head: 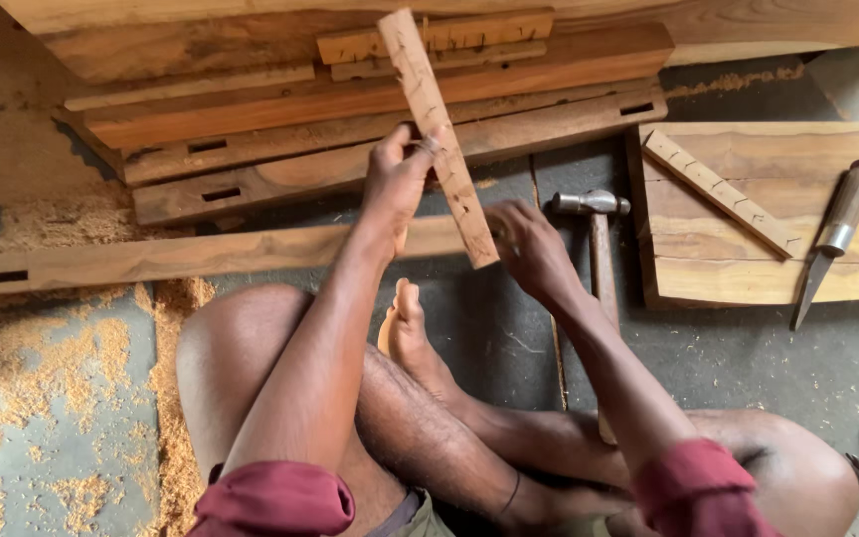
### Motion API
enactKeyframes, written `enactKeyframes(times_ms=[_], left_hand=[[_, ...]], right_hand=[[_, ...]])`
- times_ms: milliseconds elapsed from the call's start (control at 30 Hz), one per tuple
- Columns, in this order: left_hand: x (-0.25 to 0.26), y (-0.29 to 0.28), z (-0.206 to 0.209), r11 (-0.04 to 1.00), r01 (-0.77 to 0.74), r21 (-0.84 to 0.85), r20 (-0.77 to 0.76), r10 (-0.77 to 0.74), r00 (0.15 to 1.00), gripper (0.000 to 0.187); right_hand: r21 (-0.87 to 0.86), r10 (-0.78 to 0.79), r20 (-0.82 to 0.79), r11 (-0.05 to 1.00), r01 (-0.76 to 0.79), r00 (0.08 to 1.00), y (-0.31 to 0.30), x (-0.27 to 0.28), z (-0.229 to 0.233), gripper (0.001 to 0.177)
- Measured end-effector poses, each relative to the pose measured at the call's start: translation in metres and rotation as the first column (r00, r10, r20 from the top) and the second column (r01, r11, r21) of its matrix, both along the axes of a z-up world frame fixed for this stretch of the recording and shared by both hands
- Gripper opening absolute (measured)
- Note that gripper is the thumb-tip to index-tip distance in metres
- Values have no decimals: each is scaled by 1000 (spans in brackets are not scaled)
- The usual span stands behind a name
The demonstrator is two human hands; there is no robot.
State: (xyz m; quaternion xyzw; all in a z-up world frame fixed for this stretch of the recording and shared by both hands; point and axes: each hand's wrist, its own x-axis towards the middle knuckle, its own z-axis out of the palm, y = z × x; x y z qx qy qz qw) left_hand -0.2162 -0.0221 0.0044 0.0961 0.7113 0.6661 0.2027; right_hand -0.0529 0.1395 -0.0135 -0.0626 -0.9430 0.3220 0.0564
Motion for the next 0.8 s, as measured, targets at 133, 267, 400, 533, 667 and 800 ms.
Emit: enactKeyframes(times_ms=[133, 267, 400, 533, 667, 800], left_hand=[[3, 22, -44, 986, 163, 19, 64, -164, 984, 37], [2, 36, -67, 944, 310, 114, 1, -312, 950, 38], [12, 50, -62, 901, 340, 270, 412, -428, 805, 34], [15, 58, -56, 870, 399, 290, 412, -490, 769, 34], [19, 75, -51, 890, 351, 290, 439, -449, 778, 34], [25, 82, -59, 898, 313, 310, 439, -427, 791, 36]], right_hand=[[-127, 36, 87, 992, -25, 996, -3, 52, 7, 63], [-110, 10, 61, 994, -3, 998, -3, 60, 25, 64], [278, -27, -72, 959, 46, 997, 3, 83, 46, 82], [169, -411, -128, 888, 428, 903, 8, 135, 55, 83], [-609, -556, 558, 230, 759, 616, 19, 141, 31, 67], [-679, -377, 642, 125, 723, 668, 19, 149, 27, 41]])
